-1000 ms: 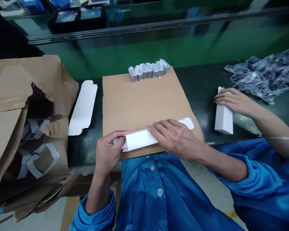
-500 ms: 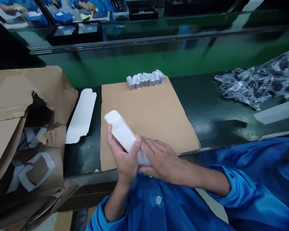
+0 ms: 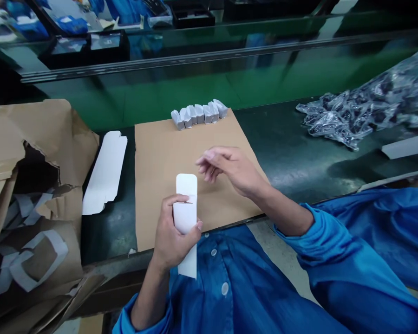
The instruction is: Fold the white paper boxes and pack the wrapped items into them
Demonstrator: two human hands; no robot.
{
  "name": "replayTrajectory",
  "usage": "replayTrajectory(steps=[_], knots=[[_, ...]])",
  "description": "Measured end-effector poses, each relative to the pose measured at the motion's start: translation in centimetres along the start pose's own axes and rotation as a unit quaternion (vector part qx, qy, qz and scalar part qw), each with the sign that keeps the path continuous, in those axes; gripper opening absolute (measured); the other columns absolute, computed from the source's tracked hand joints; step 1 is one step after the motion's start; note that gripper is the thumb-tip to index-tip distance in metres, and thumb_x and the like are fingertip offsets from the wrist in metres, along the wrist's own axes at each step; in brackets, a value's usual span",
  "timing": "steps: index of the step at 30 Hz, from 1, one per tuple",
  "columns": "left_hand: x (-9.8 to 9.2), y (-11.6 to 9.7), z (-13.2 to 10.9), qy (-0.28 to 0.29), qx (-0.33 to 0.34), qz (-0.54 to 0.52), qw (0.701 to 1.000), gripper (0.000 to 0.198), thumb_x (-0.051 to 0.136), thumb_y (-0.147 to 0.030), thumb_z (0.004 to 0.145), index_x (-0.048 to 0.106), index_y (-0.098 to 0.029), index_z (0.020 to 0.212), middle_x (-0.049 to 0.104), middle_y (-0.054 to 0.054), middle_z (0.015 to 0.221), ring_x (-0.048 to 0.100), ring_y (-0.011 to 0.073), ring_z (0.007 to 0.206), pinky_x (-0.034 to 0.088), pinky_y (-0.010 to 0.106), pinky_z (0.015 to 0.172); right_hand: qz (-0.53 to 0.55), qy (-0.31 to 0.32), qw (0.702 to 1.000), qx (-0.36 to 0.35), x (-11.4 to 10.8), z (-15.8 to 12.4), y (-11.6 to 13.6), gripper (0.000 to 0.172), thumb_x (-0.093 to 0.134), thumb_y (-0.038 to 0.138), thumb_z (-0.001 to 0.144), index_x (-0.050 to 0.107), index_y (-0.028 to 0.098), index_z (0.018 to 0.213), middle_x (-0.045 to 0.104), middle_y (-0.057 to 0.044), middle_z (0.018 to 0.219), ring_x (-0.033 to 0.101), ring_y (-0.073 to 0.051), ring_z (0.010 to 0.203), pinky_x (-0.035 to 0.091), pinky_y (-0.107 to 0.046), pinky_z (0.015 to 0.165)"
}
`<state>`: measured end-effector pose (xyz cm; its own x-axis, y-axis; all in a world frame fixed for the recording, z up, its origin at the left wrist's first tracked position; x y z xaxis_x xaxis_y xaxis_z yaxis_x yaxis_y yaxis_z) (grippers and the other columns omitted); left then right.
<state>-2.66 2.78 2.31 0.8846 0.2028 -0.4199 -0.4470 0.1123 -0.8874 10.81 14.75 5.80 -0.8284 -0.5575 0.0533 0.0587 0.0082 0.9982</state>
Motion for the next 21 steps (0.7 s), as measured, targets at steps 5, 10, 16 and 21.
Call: replayTrajectory(steps=[5, 10, 16, 21], knots=[[0.1, -0.5, 0.2, -0.023, 0.041, 0.117, 0.992, 0.045, 0.068, -0.029, 0.076, 0.047, -0.021, 0.115, 0.057, 0.005, 0.103, 0.065, 0.0192, 0.085, 0.056, 0.031, 0.067, -0.006, 0.145, 0.988, 0.05, 3.3, -0.1, -0.7, 0.027, 0.076, 0.04, 0.079, 0.069, 0.015, 0.082, 0.067, 0.0, 0.077, 0.06, -0.01, 0.07, 0.046, -0.021, 0.062], [0.4, -0.7, -0.8, -0.104, 0.08, 0.076, 0.988, 0.064, 0.072, -0.027, 0.074, 0.038, -0.022, 0.128, 0.051, 0.008, 0.116, 0.064, 0.0201, 0.098, 0.057, 0.03, 0.073, -0.043, 0.091, 0.995, 0.027, 3.7, -1.3, -0.5, 0.02, 0.076, 0.034, 0.08, 0.072, 0.015, 0.086, 0.07, -0.002, 0.082, 0.062, -0.011, 0.074, 0.047, -0.023, 0.064], [0.7, -0.6, -1.3, -0.079, 0.031, 0.081, 0.993, 0.106, 0.071, -0.03, 0.079, -0.002, -0.024, 0.155, 0.051, 0.017, 0.132, 0.065, 0.0255, 0.103, 0.058, 0.034, 0.073, -0.101, 0.076, 0.991, -0.053, 3.8, -2.2, 0.7, 0.009, 0.07, 0.023, 0.086, 0.075, 0.017, 0.089, 0.073, -0.003, 0.094, 0.068, -0.013, 0.088, 0.054, -0.025, 0.075], [0.0, -0.6, -1.4, -0.05, 0.035, 0.146, 0.987, 0.098, 0.07, -0.039, 0.081, 0.01, -0.024, 0.157, 0.038, 0.021, 0.151, 0.058, 0.0332, 0.123, 0.056, 0.043, 0.089, -0.168, 0.076, 0.967, -0.178, 4.8, -3.9, 1.3, 0.017, 0.066, 0.023, 0.09, 0.073, 0.015, 0.103, 0.074, -0.009, 0.11, 0.067, -0.016, 0.107, 0.054, -0.034, 0.096]])
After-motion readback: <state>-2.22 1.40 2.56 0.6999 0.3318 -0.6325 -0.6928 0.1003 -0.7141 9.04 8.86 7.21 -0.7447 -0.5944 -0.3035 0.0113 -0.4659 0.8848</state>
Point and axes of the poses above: each hand's wrist, its own z-axis towards the middle knuckle, its own x-axis out of the palm, y = z × x, the point moved 7 cm from there along z, towards the middle knuckle
